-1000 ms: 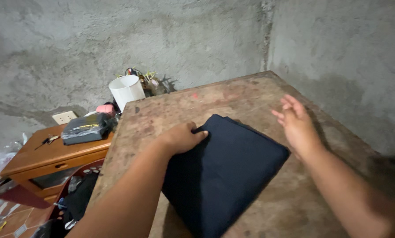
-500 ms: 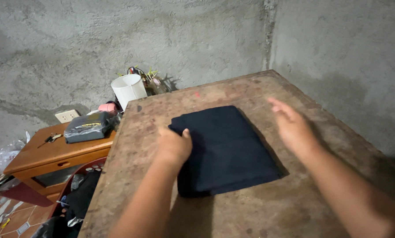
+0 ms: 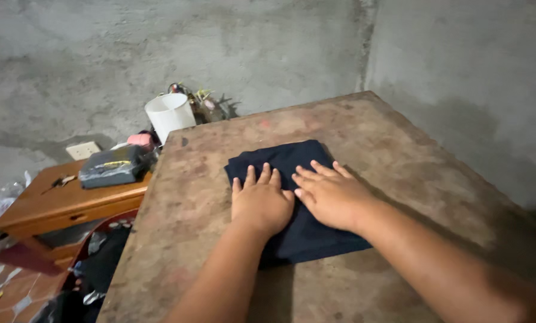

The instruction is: The person takes a dark piece of clothing from a basket, lays it flat on a wooden surface, and folds it by hand into a neat bundle.

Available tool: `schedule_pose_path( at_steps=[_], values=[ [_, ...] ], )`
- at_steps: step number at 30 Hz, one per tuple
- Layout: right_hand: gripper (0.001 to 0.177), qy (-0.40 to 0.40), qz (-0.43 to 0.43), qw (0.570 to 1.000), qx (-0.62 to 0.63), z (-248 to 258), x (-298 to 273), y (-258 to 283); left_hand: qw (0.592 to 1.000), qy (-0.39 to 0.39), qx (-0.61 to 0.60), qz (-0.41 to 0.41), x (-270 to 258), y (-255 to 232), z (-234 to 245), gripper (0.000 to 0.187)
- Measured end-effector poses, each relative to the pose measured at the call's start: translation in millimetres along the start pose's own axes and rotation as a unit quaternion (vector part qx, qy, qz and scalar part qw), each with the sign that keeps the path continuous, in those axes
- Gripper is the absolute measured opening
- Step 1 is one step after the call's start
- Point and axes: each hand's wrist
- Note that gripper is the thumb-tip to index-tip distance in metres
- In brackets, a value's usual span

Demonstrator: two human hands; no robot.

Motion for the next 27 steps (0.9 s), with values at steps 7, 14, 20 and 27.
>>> schedule_pose_path(
  at_steps=[7,14,20,27],
  values=[
    [0.061,0.082,-0.032,0.996,0.005,-1.9,50.7,-14.3,1.0,0.011,0.005,0.002,-1.4,-4.3,1.8,0.068],
    [0.06,0.082,-0.06,0.994,-0.043,-10.9,63.1,-4.0,1.0,0.016,0.002,0.023,-0.6,-3.3,3.2,0.072],
    [0.061,0.087,-0.063,0.994,0.012,-5.3,69.9,-24.6,0.998,0.043,0.018,0.052,-2.8,-7.9,9.0,0.077],
    [0.054,-0.004,0.009,1.0,-0.024,-27.8,50.4,-8.8,0.998,0.033,0.004,0.051,-1.6,-7.7,6.9,0.07]
  ],
)
Point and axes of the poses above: each hand's wrist, its own x-axis towards the middle knuckle, its own z-axis out of the back of the hand, y = z × x, and after that the axes turned 13 degrees about z, right-handed
